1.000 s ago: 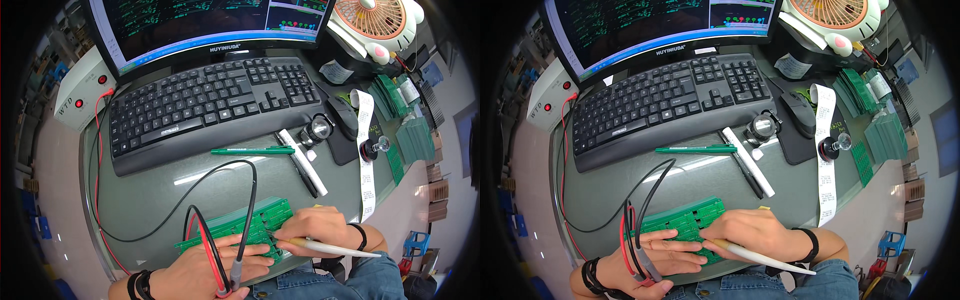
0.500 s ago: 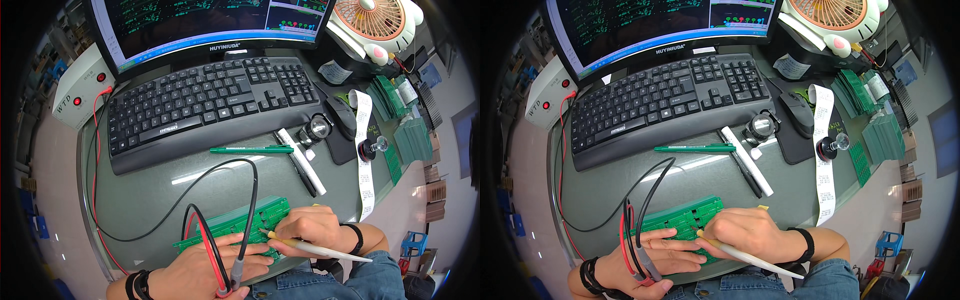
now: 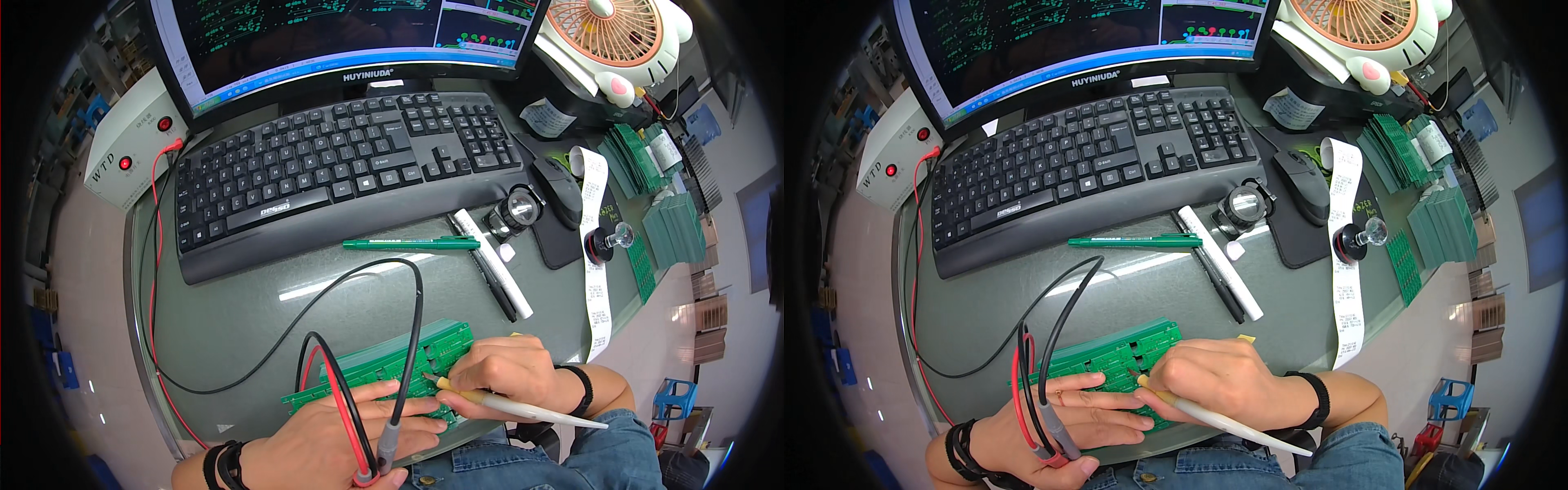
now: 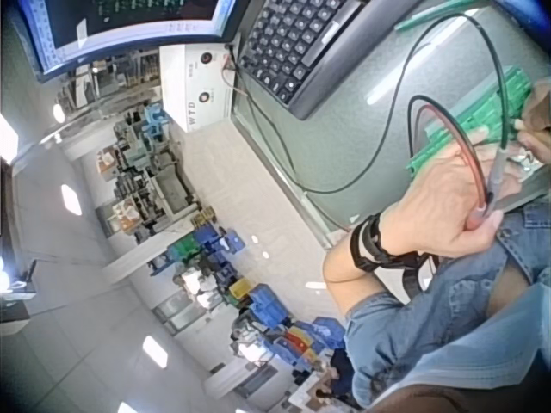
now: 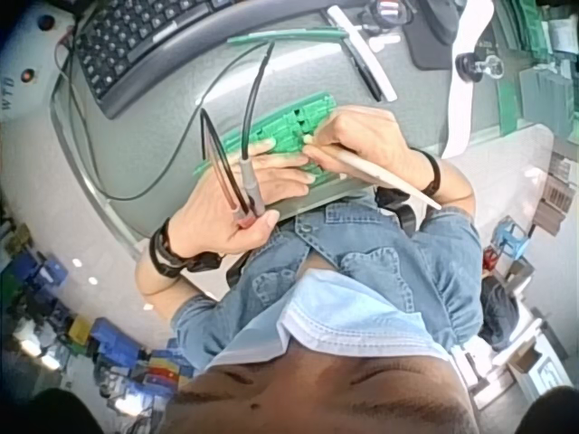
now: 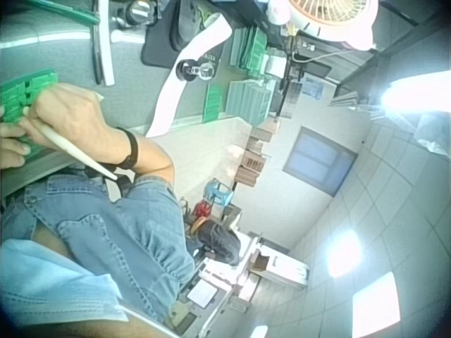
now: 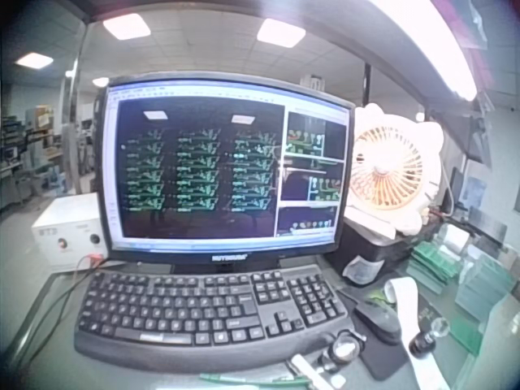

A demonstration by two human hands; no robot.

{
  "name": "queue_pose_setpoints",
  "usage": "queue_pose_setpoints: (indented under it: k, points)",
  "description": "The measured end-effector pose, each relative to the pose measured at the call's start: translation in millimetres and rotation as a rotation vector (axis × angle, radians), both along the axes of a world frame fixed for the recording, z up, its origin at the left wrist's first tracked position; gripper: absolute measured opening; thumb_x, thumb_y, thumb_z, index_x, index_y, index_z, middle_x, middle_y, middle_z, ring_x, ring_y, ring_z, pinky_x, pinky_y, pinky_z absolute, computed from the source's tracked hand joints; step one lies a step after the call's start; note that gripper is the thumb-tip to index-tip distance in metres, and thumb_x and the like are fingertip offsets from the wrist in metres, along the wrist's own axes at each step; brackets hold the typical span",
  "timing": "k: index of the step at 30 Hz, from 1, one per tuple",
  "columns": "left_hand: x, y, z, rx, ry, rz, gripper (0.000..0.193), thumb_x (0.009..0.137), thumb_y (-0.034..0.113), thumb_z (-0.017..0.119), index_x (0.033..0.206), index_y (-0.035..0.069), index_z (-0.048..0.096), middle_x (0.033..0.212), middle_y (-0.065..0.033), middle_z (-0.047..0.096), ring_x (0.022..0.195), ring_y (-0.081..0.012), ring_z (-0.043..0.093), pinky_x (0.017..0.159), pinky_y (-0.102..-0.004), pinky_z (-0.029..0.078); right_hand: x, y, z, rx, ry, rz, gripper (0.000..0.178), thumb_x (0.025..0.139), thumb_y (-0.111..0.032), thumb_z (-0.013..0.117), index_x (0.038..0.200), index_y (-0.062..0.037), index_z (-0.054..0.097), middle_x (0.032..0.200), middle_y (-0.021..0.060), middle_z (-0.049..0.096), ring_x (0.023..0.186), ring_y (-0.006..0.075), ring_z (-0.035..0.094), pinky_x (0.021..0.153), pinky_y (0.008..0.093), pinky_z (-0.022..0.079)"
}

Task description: Inspect and test green printed circuit boards using probes, a magnifying loupe, and a computer interface.

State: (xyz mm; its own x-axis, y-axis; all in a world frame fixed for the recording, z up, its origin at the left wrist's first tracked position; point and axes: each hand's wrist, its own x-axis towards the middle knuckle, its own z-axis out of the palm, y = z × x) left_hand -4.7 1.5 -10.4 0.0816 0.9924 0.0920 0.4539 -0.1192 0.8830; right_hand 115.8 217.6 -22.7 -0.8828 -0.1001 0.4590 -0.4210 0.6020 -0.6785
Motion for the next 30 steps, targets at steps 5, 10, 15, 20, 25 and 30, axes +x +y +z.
queue_pose_setpoints:
  k: [5,10,15,20,25,30]
  points:
    - [6,-2,8,0.090,-0.082,0.144,0.036,0.079,0.018,0.052,0.110,0.005,0.065,0.115,-0.0098,0.067,0.119,-0.0281,0.057,0.107,-0.0487,0.034,0,-2,0,-0.006,0.005,-0.009,0.026,0.075,-0.004,0.077,0.071,-0.0055,0.051,0.063,0.0063,0.056,0.052,0.0197,0.058,0.044,0.0293,0.044]
    - [6,-1,8,0.094,-0.069,0.142,0.037,0.079,0.018,0.052,0.110,0.005,0.066,0.115,-0.0095,0.067,0.119,-0.0279,0.057,0.108,-0.0480,0.034,2,-5,3,0.066,-0.012,-0.039,0.027,0.075,-0.006,0.076,0.071,-0.0052,0.050,0.063,0.0061,0.056,0.052,0.0200,0.057,0.044,0.0298,0.044]
    - [6,-1,9,0.075,-0.077,0.144,0.038,0.078,0.019,0.053,0.110,0.004,0.066,0.115,-0.0092,0.067,0.119,-0.0274,0.057,0.108,-0.0474,0.034,3,-5,3,0.120,0.000,-0.032,0.027,0.076,-0.008,0.076,0.072,-0.0050,0.049,0.065,0.0056,0.055,0.050,0.0196,0.055,0.042,0.0302,0.043]
    - [1,0,6,0.022,-0.026,0.071,0.036,0.083,0.023,0.055,0.113,0.006,0.065,0.120,-0.0063,0.065,0.124,-0.0237,0.053,0.110,-0.0453,0.034,3,-6,1,0.159,0.022,-0.024,0.027,0.076,-0.008,0.076,0.073,-0.0049,0.050,0.068,0.0061,0.057,0.052,0.0191,0.057,0.043,0.0295,0.045]
    - [1,0,6,-0.013,0.023,0.025,0.034,0.088,0.025,0.058,0.116,0.007,0.064,0.123,-0.0028,0.063,0.127,-0.0195,0.050,0.111,-0.0430,0.035,2,-9,-2,0.080,0.124,-0.087,0.025,0.074,-0.004,0.077,0.074,-0.0035,0.052,0.070,0.0091,0.060,0.056,0.0201,0.061,0.046,0.0286,0.049]
    - [-1,-1,5,-0.026,0.014,0.021,0.034,0.088,0.025,0.059,0.116,0.007,0.065,0.124,-0.0023,0.063,0.127,-0.0192,0.050,0.111,-0.0419,0.035,1,-3,-2,0.035,0.056,-0.001,0.025,0.074,-0.005,0.077,0.074,-0.0028,0.052,0.069,0.0094,0.060,0.056,0.0203,0.061,0.046,0.0289,0.049]
